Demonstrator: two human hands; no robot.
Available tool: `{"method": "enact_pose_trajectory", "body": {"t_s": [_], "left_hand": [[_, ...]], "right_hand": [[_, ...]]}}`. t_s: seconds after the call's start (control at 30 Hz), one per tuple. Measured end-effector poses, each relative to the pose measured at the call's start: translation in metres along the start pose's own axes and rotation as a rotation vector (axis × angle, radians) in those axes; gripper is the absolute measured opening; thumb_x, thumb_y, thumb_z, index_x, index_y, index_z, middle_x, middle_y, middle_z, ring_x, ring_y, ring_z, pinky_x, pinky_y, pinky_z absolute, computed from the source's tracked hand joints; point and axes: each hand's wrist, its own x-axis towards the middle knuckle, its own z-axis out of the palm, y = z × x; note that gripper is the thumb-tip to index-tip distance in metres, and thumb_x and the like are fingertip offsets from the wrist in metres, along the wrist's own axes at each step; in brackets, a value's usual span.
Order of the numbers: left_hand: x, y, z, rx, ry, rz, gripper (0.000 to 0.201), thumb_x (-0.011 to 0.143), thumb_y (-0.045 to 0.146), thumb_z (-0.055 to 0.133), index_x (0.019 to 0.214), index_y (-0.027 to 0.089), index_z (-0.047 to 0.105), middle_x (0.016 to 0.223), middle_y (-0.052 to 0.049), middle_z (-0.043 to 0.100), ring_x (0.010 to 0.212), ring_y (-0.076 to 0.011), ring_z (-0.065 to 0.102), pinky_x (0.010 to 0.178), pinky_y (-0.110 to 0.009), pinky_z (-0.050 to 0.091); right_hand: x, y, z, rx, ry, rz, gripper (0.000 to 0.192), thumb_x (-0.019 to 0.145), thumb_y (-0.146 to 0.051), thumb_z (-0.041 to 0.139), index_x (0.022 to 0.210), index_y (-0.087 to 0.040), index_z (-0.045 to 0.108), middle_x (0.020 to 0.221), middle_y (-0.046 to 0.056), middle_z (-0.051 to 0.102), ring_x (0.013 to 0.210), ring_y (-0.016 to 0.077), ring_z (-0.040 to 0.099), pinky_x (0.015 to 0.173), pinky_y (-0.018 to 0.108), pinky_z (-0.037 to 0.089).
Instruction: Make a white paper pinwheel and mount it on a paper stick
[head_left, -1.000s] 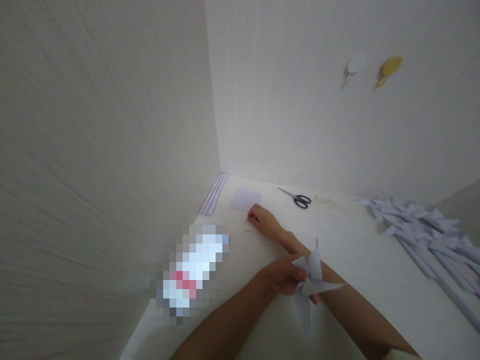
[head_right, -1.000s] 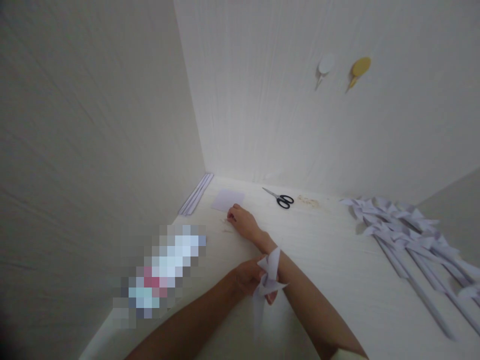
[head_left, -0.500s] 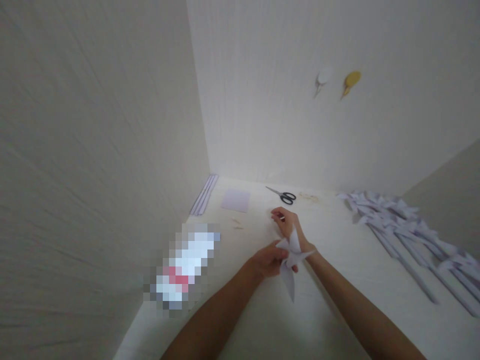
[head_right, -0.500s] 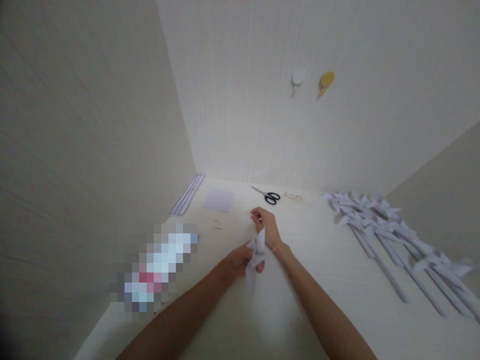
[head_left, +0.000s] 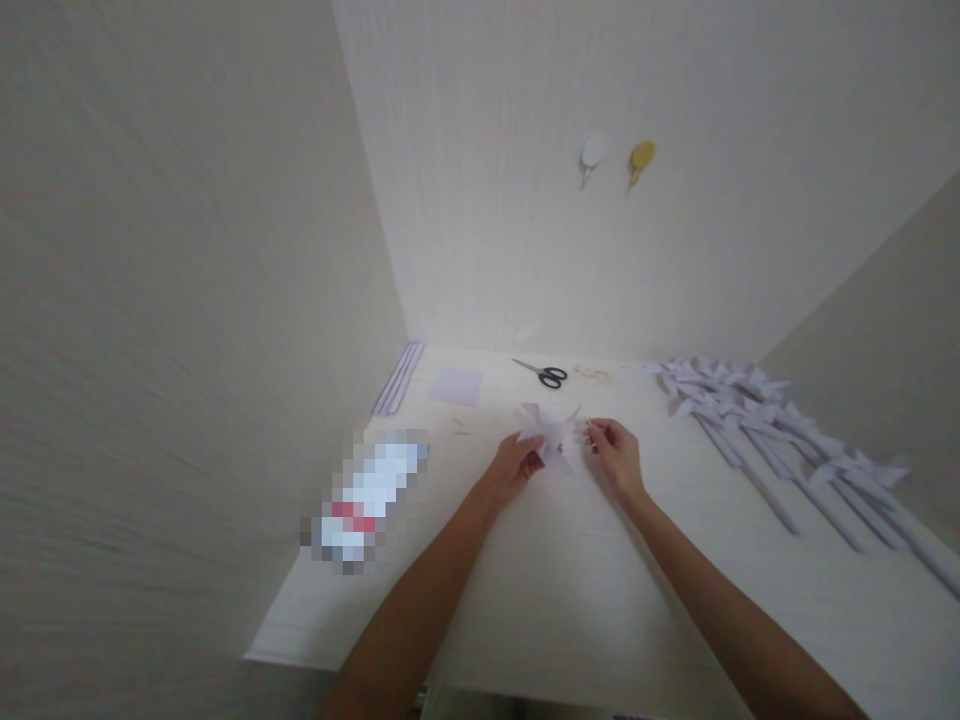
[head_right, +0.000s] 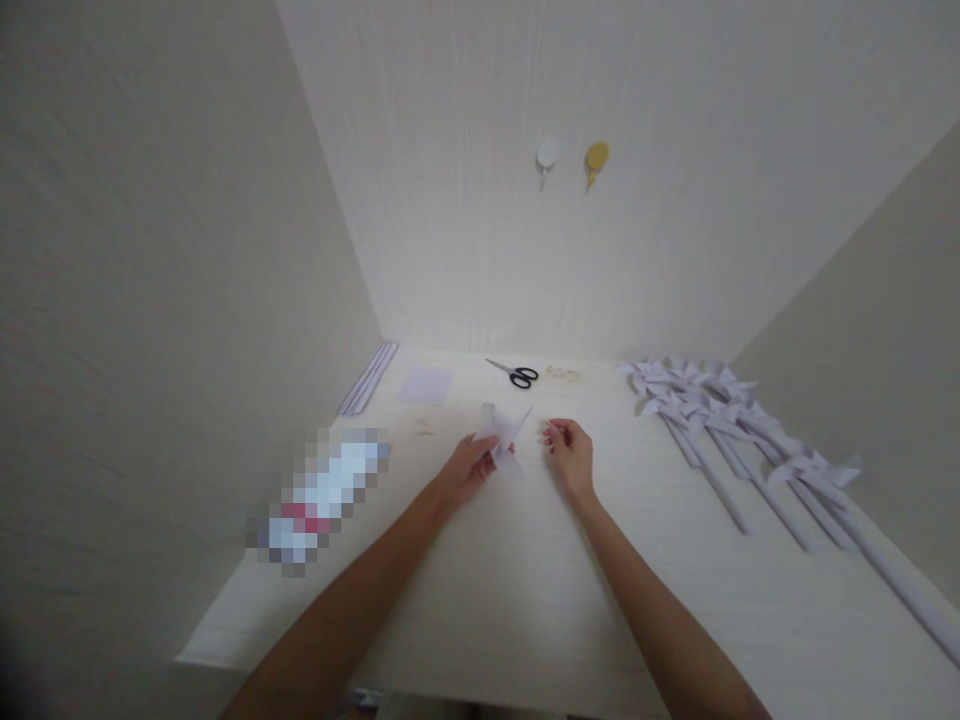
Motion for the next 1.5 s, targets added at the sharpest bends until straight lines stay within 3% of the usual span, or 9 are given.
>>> {"method": "enact_pose_trajectory", "body": {"t_s": [0.13,0.27,0.4,0.57,0.77,0.97,1.5], "left_hand": [[0.008,-0.003,0.002,0.109,0.067,0.050,0.022,0.058,0.023,0.062,0.075,0.009,0.059,0.066,-0.005,0.062,0.060,-0.0128,0.057,0.066,-0.028,0.046],[0.015,-0.004,0.002,0.265,0.184,0.139,0.022,0.056,0.026,0.062,0.069,0.009,0.061,0.062,-0.002,0.060,0.057,-0.0113,0.055,0.065,-0.027,0.045],[0.020,-0.005,-0.002,0.424,0.290,0.219,0.020,0.054,0.029,0.063,0.060,0.010,0.061,0.053,0.002,0.055,0.051,-0.0097,0.050,0.056,-0.023,0.042],[0.022,-0.008,-0.007,0.528,0.334,0.249,0.022,0.058,0.033,0.060,0.060,0.011,0.061,0.051,0.002,0.053,0.052,-0.0107,0.050,0.055,-0.022,0.040],[0.020,-0.009,0.000,0.697,0.325,0.261,0.026,0.062,0.037,0.056,0.062,0.012,0.061,0.052,0.002,0.051,0.052,-0.0105,0.047,0.052,-0.020,0.037],[0.016,-0.007,0.007,0.815,0.318,0.282,0.024,0.064,0.034,0.053,0.060,0.012,0.059,0.053,0.001,0.050,0.053,-0.0105,0.045,0.050,-0.020,0.034],[0.016,-0.007,0.009,0.954,0.301,0.270,0.025,0.068,0.033,0.049,0.064,0.010,0.060,0.055,0.001,0.052,0.054,-0.0101,0.045,0.051,-0.020,0.035]], "right_hand": [[-0.001,-0.004,-0.002,0.043,0.103,-0.020,0.024,0.072,-0.035,0.043,0.079,-0.013,0.051,0.063,0.001,0.053,0.052,0.0109,0.049,0.047,0.023,0.041],[-0.012,-0.014,0.001,0.031,0.227,-0.136,0.020,0.078,-0.030,0.038,0.085,-0.015,0.048,0.066,0.000,0.050,0.055,0.0109,0.047,0.051,0.024,0.040],[-0.030,-0.017,0.009,-0.095,0.153,-0.293,0.014,0.079,-0.024,0.038,0.082,-0.017,0.049,0.070,0.002,0.050,0.062,0.0130,0.049,0.059,0.027,0.041],[-0.038,-0.016,0.017,-0.192,0.047,-0.439,0.015,0.080,-0.020,0.037,0.081,-0.019,0.052,0.072,0.004,0.053,0.065,0.0150,0.051,0.059,0.028,0.041],[-0.030,-0.016,0.019,-0.251,-0.008,-0.356,0.016,0.080,-0.022,0.037,0.076,-0.018,0.053,0.066,0.002,0.053,0.058,0.0130,0.048,0.054,0.025,0.039],[-0.029,-0.010,0.021,-0.309,-0.111,-0.388,0.017,0.081,-0.020,0.037,0.077,-0.018,0.053,0.065,0.003,0.053,0.058,0.0133,0.048,0.052,0.024,0.038],[-0.028,-0.008,0.023,-0.377,-0.074,-0.369,0.014,0.078,-0.017,0.040,0.074,-0.015,0.054,0.063,0.003,0.056,0.056,0.0125,0.051,0.052,0.022,0.038]]}}
